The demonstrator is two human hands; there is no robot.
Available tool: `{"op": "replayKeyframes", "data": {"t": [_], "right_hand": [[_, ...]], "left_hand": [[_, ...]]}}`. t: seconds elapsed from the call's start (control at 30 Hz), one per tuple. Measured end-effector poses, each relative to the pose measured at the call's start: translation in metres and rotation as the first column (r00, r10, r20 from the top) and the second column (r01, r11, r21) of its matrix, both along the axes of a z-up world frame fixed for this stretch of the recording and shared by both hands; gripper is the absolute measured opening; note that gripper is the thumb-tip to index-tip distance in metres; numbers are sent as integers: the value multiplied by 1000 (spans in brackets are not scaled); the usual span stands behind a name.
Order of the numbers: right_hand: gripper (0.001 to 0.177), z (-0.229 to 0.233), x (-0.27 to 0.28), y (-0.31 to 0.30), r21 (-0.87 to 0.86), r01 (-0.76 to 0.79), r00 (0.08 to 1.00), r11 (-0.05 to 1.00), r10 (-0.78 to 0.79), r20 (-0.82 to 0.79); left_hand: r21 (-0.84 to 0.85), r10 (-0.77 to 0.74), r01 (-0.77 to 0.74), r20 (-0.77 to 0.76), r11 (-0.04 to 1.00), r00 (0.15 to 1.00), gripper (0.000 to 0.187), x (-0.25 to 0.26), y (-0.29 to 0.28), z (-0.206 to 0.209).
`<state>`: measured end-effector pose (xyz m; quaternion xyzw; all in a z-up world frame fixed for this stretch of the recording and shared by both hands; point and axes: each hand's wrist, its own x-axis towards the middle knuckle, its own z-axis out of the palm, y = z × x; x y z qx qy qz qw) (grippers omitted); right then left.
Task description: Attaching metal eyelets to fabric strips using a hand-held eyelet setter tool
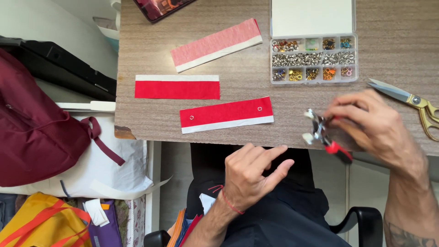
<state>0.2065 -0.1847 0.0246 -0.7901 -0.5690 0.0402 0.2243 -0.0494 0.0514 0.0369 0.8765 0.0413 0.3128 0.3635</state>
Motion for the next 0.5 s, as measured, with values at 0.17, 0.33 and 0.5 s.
{"op": "replayKeyframes", "data": {"t": [0.17,0.33,0.5], "right_hand": [[21,5,-58,14,217,33,872,976,78,-483],[23,-29,-107,19,306,149,646,940,142,-750],[15,-56,-124,18,245,317,636,917,-14,-771]], "left_hand": [[-242,-137,137,17,961,990,43,8,1,21],[-538,-273,267,70,800,960,48,12,-10,23],[-887,-299,334,240,319,923,43,13,-29,0]]}}
